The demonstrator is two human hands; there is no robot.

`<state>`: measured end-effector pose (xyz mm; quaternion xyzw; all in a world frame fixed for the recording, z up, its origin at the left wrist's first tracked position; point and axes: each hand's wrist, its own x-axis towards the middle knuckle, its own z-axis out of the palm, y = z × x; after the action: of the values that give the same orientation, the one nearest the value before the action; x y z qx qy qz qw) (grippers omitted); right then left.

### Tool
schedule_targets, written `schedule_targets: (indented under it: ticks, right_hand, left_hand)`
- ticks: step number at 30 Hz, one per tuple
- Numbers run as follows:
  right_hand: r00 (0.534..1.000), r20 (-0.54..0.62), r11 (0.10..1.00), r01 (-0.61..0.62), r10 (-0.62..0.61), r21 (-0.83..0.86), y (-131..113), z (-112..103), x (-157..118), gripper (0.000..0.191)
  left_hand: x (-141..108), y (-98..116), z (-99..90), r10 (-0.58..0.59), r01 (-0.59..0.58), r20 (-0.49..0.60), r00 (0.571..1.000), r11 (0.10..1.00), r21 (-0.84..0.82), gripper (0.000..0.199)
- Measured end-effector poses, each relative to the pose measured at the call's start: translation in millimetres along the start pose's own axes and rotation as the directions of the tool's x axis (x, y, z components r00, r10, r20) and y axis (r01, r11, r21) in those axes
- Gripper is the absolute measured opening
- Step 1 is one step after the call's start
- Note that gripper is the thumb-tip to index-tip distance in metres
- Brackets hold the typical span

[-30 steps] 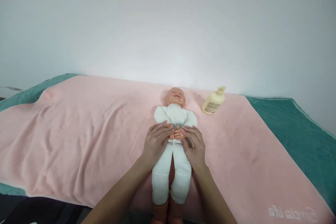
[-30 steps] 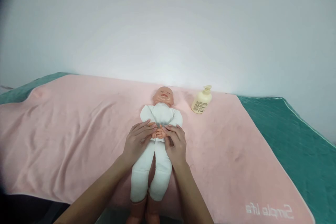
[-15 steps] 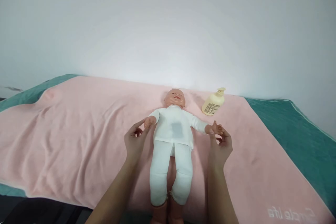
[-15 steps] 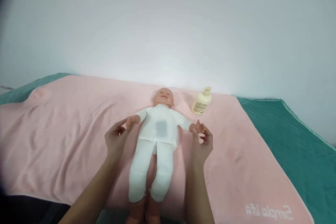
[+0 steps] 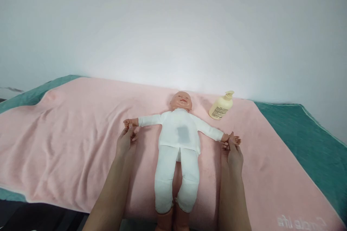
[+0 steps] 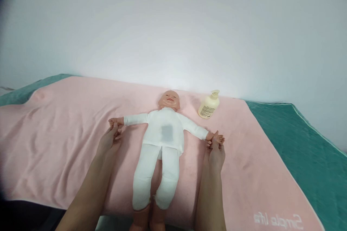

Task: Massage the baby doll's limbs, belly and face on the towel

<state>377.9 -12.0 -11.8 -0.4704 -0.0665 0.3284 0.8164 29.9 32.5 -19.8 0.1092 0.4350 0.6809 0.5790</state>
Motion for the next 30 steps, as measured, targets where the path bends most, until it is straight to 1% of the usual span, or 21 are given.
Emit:
schedule_targets:
  ticks: [2,4,7,9,11,13,14,15,16,17,18,19,20,21,22,23,26,28,30]
  right_hand:
    - [1.0,0.01,1.0,0.007,-0.007,0.003,1,0,0,0.041]
    - [0.999,0.027,1.0,0.028,-0.028,-0.009,4,-1,-1,0.04]
    - [0.993,0.053,0.991,0.111,-0.107,-0.071,7,1,-6,0.039]
    - [0.977,0.079,0.964,0.21,-0.199,-0.165,9,6,-15,0.039]
    - [0.938,0.151,0.906,0.342,-0.312,-0.251,11,12,-27,0.038]
    - [0.877,0.264,0.832,0.47,-0.402,-0.293,14,17,-40,0.037]
    - [0.844,0.325,0.795,0.522,-0.427,-0.309,16,19,-46,0.037]
    - [0.809,0.385,0.756,0.569,-0.444,-0.324,19,20,-51,0.035]
    - [0.768,0.452,0.712,0.617,-0.454,-0.334,22,21,-56,0.033]
    - [0.715,0.529,0.662,0.671,-0.457,-0.335,25,21,-60,0.03]
    - [0.648,0.611,0.609,0.727,-0.455,-0.318,27,21,-62,0.027]
    - [0.572,0.688,0.558,0.779,-0.446,-0.286,30,21,-64,0.025]
    - [0.497,0.751,0.513,0.822,-0.435,-0.247,32,21,-66,0.024]
    - [0.435,0.796,0.478,0.852,-0.421,-0.213,33,22,-67,0.025]
    - [0.395,0.823,0.454,0.87,-0.409,-0.192,34,22,-67,0.026]
    - [0.369,0.838,0.437,0.881,-0.402,-0.178,35,23,-68,0.027]
    - [0.328,0.864,0.413,0.897,-0.383,-0.157,35,25,-68,0.029]
    - [0.305,0.878,0.401,0.904,-0.369,-0.145,34,26,-68,0.028]
    - [0.289,0.887,0.388,0.911,-0.361,-0.138,34,27,-69,0.026]
  left_hand:
    - [-3,-1,2.7,0.044,-0.043,-0.025,0.999,0.998,0.038,0.023]
    - [-8,-2,7.4,0.13,-0.124,-0.052,0.99,0.986,0.112,0.032]
    - [-18,-4,16.6,0.286,-0.26,-0.055,0.957,0.924,0.281,0.042]
    - [-25,-6,22.5,0.381,-0.352,0.0,0.924,0.854,0.384,0.042]
    - [-33,-12,27.1,0.453,-0.448,0.104,0.886,0.773,0.45,0.039]
    - [-41,-21,30.3,0.473,-0.528,0.248,0.846,0.674,0.516,0.034]
    - [-45,-26,31.5,0.469,-0.571,0.331,0.819,0.609,0.55,0.031]
    - [-49,-32,32.6,0.468,-0.627,0.419,0.778,0.531,0.57,0.027]
    - [-52,-38,33.8,0.475,-0.695,0.509,0.718,0.446,0.564,0.024]
    - [-54,-43,35.1,0.49,-0.769,0.594,0.637,0.358,0.53,0.022]
    - [-55,-47,36.6,0.507,-0.838,0.669,0.544,0.274,0.473,0.021]
    - [-56,-51,38.3,0.515,-0.891,0.73,0.45,0.203,0.406,0.022]
    - [-56,-53,40.1,0.513,-0.927,0.775,0.37,0.148,0.344,0.023]
    - [-56,-55,42.0,0.499,-0.948,0.807,0.314,0.113,0.299,0.025]
    - [-56,-56,43.8,0.478,-0.958,0.832,0.283,0.093,0.273,0.027]
    - [-56,-56,45.4,0.452,-0.962,0.851,0.269,0.084,0.26,0.029]
    - [-56,-56,48.5,0.391,-0.96,0.878,0.277,0.072,0.271,0.032]
    - [-56,-56,49.2,0.383,-0.959,0.881,0.278,0.063,0.275,0.033]
    - [-56,-57,49.5,0.389,-0.962,0.881,0.269,0.054,0.269,0.033]
